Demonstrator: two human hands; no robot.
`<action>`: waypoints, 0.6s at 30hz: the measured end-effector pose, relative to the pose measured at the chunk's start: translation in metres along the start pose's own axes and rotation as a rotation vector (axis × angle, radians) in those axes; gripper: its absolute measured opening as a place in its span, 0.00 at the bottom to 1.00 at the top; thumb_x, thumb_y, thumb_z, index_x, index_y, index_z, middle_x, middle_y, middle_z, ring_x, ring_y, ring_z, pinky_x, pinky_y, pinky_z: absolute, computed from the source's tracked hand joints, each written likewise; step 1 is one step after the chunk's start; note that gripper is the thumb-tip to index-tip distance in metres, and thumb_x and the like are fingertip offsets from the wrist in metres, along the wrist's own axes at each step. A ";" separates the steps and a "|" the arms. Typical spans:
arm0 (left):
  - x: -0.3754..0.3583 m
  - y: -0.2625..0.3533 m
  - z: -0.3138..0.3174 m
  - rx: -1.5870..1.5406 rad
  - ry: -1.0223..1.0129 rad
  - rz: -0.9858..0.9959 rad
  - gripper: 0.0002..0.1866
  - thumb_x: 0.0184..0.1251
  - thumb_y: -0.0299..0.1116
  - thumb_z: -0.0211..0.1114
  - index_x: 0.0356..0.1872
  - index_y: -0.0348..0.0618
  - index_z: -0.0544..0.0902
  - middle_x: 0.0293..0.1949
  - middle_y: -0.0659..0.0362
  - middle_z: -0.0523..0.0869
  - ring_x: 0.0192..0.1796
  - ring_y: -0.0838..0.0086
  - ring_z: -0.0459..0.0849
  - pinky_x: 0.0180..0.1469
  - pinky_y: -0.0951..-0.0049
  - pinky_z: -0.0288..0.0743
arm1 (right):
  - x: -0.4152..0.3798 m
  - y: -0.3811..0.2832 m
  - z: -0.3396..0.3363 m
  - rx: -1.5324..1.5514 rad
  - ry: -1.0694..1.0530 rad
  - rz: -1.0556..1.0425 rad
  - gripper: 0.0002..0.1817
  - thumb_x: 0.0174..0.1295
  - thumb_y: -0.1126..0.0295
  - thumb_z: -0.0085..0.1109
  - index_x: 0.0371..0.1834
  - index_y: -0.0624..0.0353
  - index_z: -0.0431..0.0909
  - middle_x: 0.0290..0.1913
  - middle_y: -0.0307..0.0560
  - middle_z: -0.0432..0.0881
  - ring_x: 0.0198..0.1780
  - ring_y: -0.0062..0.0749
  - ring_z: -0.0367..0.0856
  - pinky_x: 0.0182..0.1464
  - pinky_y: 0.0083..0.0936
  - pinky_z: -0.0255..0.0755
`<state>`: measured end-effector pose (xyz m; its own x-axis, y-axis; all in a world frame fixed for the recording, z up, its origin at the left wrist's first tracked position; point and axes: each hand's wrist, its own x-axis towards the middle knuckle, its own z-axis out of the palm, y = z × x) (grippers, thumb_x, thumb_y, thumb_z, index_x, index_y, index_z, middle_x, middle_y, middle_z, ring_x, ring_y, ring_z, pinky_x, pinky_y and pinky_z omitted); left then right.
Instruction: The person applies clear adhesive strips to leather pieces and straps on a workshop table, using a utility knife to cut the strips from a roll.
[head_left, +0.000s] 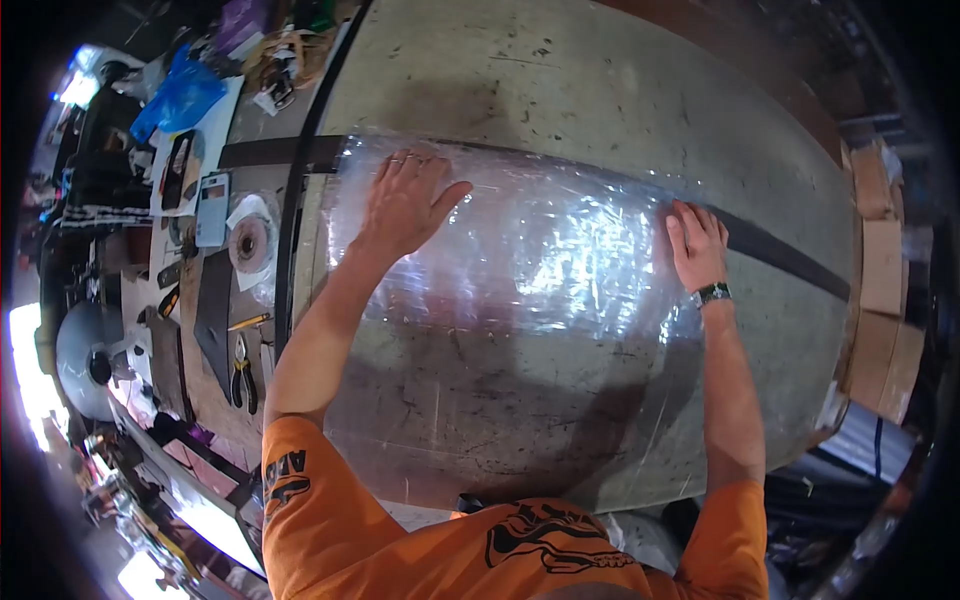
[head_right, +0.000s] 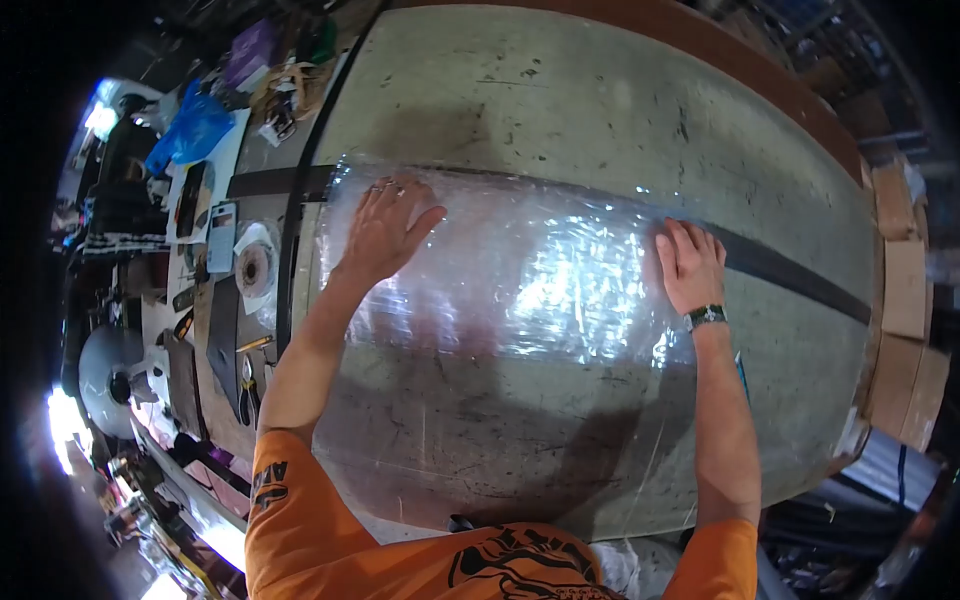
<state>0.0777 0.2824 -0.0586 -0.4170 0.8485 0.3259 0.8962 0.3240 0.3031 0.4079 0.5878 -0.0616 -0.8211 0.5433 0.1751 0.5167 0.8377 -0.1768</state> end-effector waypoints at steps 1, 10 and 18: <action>0.001 -0.001 0.001 -0.005 0.011 -0.008 0.18 0.74 0.49 0.65 0.47 0.43 0.85 0.56 0.49 0.85 0.60 0.50 0.81 0.64 0.51 0.71 | 0.002 0.002 0.002 -0.011 0.005 0.004 0.21 0.77 0.53 0.50 0.62 0.53 0.80 0.60 0.48 0.82 0.64 0.47 0.77 0.70 0.49 0.61; 0.000 -0.066 -0.013 0.090 0.203 -0.234 0.26 0.73 0.51 0.65 0.56 0.36 0.85 0.65 0.41 0.80 0.68 0.48 0.77 0.70 0.53 0.70 | 0.001 0.016 0.010 0.106 0.110 0.169 0.27 0.78 0.49 0.48 0.71 0.53 0.76 0.70 0.55 0.77 0.73 0.50 0.71 0.75 0.44 0.60; -0.022 -0.081 -0.001 -0.152 -0.056 -0.415 0.36 0.80 0.55 0.55 0.72 0.31 0.72 0.77 0.40 0.66 0.81 0.50 0.61 0.79 0.57 0.56 | -0.023 0.025 0.016 0.480 0.064 0.493 0.36 0.78 0.45 0.43 0.75 0.64 0.68 0.75 0.63 0.70 0.78 0.53 0.66 0.78 0.37 0.59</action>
<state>0.0143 0.2375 -0.0896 -0.7243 0.6820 0.1009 0.6202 0.5806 0.5274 0.4356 0.5953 -0.0858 -0.4946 0.8689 0.0184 0.6490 0.3834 -0.6572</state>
